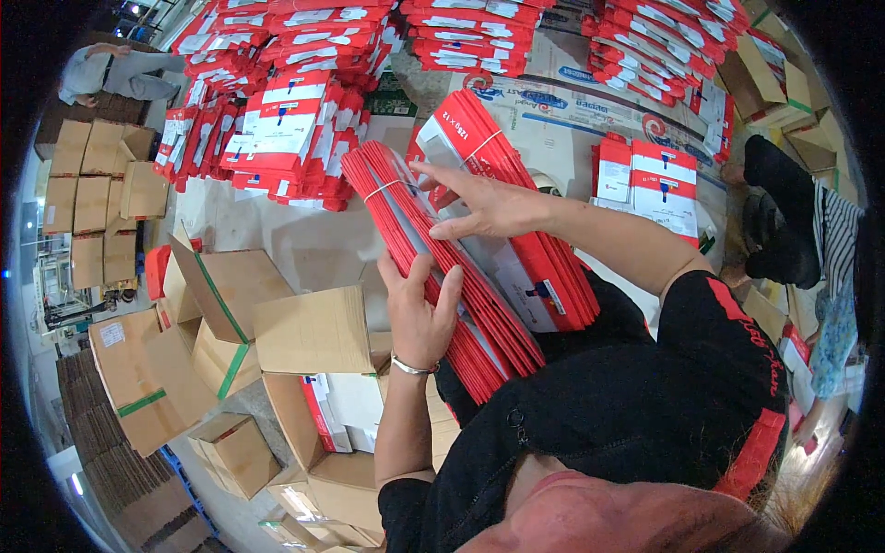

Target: Sorting and packing stacks of red and white folders into cardboard boxes.

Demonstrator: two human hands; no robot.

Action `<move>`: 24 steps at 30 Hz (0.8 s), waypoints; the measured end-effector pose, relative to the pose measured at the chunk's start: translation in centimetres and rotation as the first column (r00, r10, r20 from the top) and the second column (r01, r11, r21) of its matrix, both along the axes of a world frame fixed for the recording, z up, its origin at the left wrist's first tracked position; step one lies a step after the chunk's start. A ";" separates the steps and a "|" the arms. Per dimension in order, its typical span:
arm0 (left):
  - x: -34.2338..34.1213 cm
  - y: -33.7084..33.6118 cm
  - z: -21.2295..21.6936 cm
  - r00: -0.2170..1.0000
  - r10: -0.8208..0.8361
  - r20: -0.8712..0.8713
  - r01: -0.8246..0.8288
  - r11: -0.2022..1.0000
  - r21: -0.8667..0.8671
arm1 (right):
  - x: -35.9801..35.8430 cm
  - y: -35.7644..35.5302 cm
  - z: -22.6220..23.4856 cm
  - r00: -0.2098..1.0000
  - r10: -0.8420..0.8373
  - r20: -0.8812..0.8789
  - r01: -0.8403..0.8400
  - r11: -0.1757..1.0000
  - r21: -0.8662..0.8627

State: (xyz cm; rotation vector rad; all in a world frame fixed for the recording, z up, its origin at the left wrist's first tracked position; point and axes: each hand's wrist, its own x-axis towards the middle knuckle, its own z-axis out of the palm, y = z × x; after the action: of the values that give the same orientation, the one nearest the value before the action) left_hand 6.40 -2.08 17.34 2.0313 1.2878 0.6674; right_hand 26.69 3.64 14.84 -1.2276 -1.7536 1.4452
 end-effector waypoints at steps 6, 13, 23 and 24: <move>0.4 0.2 0.0 1.000 -0.024 -0.012 0.025 0.999 0.034 | 0.3 0.0 0.4 0.999 0.035 -0.031 -0.037 0.997 -0.061; -1.5 0.5 -0.9 0.999 -0.006 0.053 0.010 0.997 -0.079 | 0.8 0.3 -0.1 0.995 0.025 -0.096 -0.034 0.994 -0.100; -1.4 0.4 -1.1 0.999 0.001 0.037 -0.002 1.000 0.013 | 0.7 -0.2 -0.2 1.000 0.010 -0.025 -0.012 0.998 -0.061; -0.9 0.4 -0.7 0.999 0.000 0.039 0.000 1.000 0.012 | 0.7 -0.3 -0.1 1.000 0.001 -0.005 -0.001 0.999 -0.051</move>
State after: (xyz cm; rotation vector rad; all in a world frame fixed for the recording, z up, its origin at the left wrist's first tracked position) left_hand 5.49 -1.72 16.60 2.0179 1.2642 0.7130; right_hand 27.38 3.39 14.76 -1.2482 -1.7242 1.5007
